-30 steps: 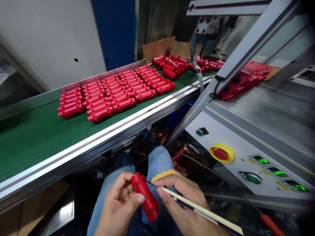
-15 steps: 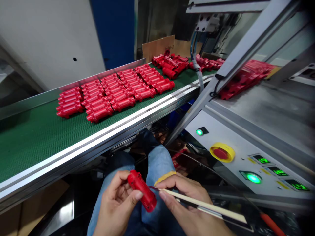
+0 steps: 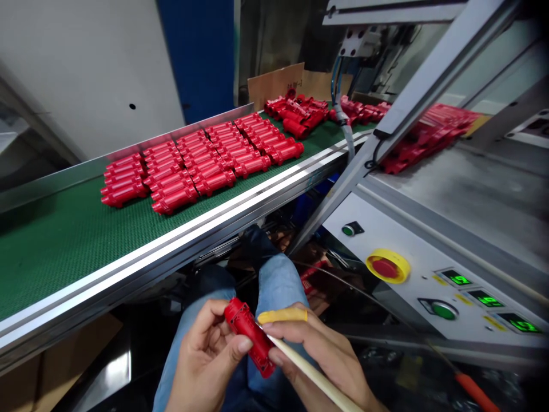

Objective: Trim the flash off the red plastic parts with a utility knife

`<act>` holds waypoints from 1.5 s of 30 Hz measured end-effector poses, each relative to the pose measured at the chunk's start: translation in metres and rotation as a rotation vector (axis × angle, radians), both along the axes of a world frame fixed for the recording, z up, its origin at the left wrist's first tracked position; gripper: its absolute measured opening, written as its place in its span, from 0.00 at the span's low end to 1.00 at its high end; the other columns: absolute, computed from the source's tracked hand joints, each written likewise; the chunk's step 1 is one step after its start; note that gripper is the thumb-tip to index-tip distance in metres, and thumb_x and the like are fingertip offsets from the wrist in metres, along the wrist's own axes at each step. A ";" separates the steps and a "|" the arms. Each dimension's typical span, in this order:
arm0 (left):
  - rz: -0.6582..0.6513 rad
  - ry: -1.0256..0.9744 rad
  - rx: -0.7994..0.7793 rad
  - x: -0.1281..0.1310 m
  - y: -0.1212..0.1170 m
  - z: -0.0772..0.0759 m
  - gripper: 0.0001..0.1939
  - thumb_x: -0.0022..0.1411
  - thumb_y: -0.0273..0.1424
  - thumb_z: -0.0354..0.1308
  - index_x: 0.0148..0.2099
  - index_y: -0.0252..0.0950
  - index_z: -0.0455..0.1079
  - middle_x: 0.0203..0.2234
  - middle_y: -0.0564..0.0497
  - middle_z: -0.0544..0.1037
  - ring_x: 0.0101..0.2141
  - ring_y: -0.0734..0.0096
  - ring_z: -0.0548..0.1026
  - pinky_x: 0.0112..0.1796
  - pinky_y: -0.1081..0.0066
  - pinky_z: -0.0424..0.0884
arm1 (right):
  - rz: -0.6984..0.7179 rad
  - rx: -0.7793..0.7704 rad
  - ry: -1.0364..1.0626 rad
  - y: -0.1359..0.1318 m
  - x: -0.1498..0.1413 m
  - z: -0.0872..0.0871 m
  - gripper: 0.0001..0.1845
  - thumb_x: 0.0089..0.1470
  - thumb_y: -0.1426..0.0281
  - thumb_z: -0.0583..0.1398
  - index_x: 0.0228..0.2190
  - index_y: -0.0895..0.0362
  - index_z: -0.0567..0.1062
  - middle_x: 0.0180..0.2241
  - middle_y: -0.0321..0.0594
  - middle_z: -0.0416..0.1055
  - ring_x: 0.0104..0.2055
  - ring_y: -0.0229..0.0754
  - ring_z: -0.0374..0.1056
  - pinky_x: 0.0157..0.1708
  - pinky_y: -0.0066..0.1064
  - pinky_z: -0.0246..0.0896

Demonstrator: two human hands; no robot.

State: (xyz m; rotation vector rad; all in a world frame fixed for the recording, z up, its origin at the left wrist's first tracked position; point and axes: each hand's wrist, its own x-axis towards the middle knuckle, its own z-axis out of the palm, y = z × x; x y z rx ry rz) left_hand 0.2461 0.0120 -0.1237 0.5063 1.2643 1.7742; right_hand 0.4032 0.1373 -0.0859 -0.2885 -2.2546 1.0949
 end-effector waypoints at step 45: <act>0.084 -0.059 -0.003 0.001 -0.001 -0.005 0.14 0.57 0.31 0.73 0.44 0.41 0.76 0.32 0.52 0.81 0.32 0.72 0.78 0.35 0.77 0.76 | 0.106 -0.986 -0.010 0.012 0.010 -0.014 0.16 0.64 0.57 0.62 0.43 0.57 0.75 0.36 0.43 0.75 0.41 0.38 0.71 0.45 0.29 0.66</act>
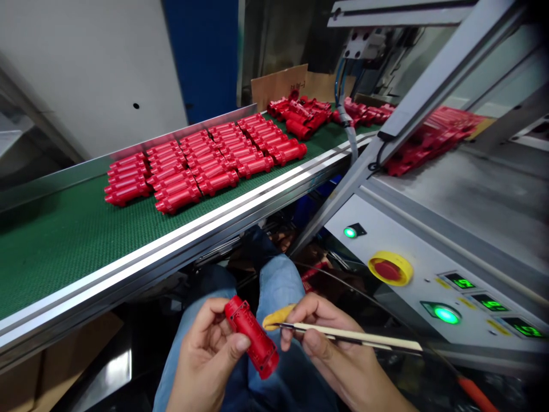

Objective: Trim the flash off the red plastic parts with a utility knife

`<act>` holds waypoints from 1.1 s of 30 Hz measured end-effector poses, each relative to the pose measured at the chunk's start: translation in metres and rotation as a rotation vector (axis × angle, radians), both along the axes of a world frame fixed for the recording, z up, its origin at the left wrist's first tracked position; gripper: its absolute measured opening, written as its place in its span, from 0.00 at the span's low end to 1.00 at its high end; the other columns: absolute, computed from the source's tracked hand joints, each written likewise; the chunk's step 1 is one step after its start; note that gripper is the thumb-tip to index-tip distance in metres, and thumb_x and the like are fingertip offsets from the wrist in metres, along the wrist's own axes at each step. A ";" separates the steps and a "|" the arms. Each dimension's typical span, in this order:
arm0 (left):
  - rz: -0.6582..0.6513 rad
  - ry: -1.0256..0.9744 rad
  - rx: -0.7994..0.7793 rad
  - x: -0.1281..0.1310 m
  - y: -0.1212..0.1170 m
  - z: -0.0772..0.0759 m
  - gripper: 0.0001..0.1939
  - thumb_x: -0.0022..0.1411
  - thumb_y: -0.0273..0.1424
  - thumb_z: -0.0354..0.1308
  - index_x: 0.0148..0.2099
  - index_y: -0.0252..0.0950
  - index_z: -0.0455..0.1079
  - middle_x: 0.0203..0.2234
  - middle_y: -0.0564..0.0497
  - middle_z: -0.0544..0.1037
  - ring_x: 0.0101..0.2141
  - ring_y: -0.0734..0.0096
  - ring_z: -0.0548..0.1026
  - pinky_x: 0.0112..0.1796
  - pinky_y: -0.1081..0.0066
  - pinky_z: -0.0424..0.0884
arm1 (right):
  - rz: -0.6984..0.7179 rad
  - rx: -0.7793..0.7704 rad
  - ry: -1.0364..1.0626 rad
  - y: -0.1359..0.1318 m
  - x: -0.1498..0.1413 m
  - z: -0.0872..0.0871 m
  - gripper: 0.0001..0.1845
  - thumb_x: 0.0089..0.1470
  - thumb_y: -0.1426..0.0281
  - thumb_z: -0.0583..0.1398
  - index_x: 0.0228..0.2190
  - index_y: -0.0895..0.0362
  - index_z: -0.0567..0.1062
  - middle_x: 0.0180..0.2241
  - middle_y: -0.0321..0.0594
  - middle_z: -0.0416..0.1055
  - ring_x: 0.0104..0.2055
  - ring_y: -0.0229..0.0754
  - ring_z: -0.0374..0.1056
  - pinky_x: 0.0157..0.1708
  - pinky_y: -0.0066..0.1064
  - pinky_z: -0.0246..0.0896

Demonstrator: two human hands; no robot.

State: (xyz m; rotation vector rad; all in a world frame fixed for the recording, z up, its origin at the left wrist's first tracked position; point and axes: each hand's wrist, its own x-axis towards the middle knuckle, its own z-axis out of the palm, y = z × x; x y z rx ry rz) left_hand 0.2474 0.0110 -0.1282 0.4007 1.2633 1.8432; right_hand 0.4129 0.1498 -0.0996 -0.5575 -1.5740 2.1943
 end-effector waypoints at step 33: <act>0.011 -0.067 0.026 0.001 0.003 0.009 0.21 0.58 0.33 0.73 0.53 0.41 0.73 0.37 0.47 0.82 0.36 0.66 0.80 0.37 0.74 0.75 | -0.134 0.912 0.012 -0.005 -0.007 0.024 0.14 0.57 0.74 0.68 0.45 0.52 0.81 0.40 0.38 0.81 0.42 0.36 0.78 0.45 0.19 0.75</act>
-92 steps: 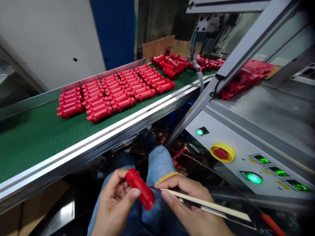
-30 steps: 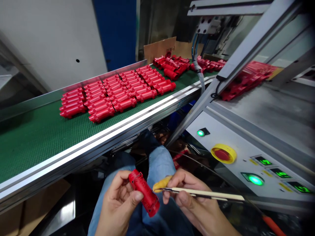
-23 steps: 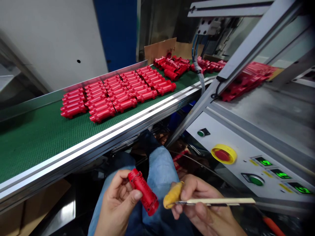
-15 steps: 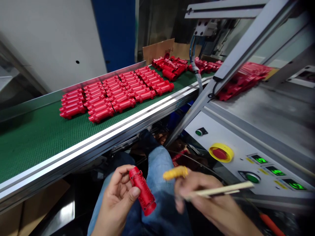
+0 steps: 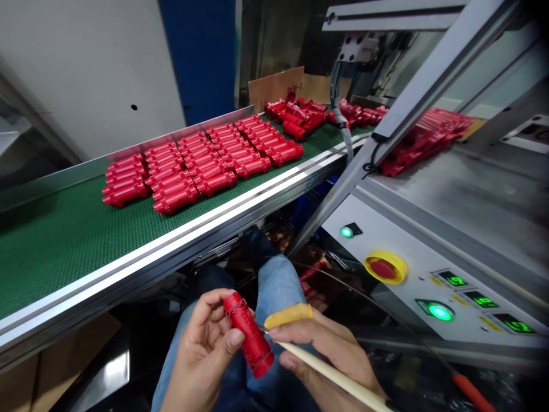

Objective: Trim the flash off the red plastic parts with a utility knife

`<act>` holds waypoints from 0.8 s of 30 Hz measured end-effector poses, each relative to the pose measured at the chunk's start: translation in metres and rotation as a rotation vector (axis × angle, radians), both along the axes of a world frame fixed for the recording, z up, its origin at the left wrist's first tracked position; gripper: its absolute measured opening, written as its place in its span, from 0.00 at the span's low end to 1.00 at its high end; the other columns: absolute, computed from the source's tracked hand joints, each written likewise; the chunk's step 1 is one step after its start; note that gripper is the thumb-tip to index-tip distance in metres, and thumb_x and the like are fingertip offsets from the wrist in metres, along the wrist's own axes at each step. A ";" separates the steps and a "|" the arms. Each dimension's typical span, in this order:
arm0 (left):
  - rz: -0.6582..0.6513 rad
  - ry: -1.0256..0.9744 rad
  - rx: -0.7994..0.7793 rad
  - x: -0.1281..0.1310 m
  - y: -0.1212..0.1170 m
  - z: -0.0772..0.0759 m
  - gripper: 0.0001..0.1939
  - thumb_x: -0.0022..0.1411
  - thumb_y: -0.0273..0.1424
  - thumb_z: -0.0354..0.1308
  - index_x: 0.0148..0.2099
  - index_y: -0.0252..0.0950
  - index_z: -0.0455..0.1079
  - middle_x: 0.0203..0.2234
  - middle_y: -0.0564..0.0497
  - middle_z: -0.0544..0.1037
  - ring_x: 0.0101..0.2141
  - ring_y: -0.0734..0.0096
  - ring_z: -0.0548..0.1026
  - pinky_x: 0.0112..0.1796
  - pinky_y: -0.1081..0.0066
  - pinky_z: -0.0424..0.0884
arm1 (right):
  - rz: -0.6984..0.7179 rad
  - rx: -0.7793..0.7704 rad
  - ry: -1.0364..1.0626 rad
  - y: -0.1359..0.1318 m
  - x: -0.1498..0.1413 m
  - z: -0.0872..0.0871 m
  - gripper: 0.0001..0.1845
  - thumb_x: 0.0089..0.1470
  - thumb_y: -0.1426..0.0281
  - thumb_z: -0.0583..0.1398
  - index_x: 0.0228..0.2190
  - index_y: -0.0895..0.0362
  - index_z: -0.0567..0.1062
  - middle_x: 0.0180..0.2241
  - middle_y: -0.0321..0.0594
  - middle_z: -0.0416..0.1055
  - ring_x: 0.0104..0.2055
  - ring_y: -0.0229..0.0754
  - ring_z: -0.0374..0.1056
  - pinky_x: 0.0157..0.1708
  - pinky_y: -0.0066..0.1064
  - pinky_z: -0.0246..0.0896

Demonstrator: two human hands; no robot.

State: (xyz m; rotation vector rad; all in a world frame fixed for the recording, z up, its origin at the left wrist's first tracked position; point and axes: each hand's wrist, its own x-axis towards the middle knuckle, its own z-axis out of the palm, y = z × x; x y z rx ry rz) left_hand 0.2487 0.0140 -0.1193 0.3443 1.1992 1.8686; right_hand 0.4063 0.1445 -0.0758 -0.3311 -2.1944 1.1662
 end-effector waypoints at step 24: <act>0.033 -0.083 -0.046 0.005 0.004 0.013 0.19 0.58 0.37 0.72 0.50 0.42 0.74 0.37 0.45 0.84 0.35 0.65 0.80 0.38 0.71 0.76 | 0.404 -1.301 0.048 0.003 0.011 -0.026 0.23 0.58 0.52 0.66 0.36 0.59 0.71 0.26 0.36 0.70 0.25 0.29 0.69 0.28 0.19 0.65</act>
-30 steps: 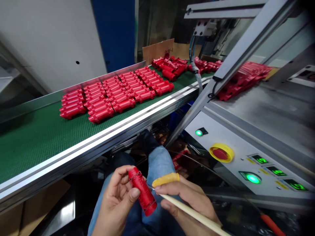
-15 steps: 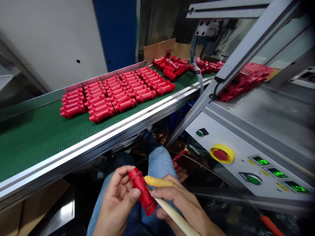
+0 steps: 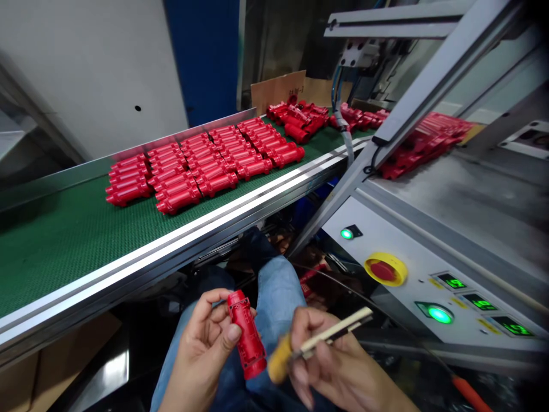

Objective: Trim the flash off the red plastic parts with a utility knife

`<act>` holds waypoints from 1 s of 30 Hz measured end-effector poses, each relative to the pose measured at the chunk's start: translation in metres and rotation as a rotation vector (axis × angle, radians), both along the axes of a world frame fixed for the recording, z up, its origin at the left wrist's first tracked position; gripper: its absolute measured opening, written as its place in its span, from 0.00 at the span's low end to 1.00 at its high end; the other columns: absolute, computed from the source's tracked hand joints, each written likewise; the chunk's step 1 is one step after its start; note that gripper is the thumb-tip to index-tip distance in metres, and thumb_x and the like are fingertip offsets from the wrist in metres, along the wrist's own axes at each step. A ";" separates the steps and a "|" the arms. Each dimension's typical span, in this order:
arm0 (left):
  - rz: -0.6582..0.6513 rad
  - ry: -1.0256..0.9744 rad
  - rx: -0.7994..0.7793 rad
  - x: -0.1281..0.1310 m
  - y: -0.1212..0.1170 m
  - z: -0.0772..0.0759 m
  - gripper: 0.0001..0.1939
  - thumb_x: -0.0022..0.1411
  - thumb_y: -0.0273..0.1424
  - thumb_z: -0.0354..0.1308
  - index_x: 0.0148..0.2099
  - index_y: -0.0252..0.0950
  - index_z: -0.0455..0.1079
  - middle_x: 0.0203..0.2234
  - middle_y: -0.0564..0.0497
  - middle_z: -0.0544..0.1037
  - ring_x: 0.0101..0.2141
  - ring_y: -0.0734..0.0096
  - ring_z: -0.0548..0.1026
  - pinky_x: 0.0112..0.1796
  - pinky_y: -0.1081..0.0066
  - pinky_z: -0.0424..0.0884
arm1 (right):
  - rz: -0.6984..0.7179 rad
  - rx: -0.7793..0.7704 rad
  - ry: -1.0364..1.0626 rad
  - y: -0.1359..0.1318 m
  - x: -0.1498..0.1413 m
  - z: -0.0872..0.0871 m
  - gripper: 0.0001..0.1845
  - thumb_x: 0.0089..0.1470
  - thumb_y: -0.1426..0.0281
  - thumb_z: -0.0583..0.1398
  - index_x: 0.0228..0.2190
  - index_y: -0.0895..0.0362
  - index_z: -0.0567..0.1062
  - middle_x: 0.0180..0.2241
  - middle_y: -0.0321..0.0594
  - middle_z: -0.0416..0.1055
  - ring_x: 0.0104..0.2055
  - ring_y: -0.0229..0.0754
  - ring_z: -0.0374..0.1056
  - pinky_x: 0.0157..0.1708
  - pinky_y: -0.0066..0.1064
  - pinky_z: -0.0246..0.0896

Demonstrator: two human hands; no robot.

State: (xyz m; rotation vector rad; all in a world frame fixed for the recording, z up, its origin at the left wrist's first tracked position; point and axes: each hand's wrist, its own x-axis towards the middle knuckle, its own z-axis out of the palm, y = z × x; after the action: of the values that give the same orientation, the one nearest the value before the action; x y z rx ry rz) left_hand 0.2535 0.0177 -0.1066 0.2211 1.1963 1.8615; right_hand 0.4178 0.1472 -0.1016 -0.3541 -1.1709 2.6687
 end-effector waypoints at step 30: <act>-0.400 -0.166 -0.202 -0.023 0.006 0.009 0.16 0.57 0.35 0.73 0.44 0.30 0.84 0.31 0.41 0.86 0.28 0.73 0.77 0.30 0.78 0.69 | 0.247 1.182 -0.376 0.037 -0.031 0.063 0.08 0.61 0.66 0.63 0.37 0.56 0.82 0.34 0.35 0.78 0.35 0.30 0.71 0.37 0.19 0.63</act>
State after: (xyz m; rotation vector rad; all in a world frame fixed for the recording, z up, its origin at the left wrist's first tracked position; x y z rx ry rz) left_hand 0.2308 0.0232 -0.0978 0.1744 1.1231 1.3766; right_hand 0.3864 0.1839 -0.0388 -0.4887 -2.7181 1.5992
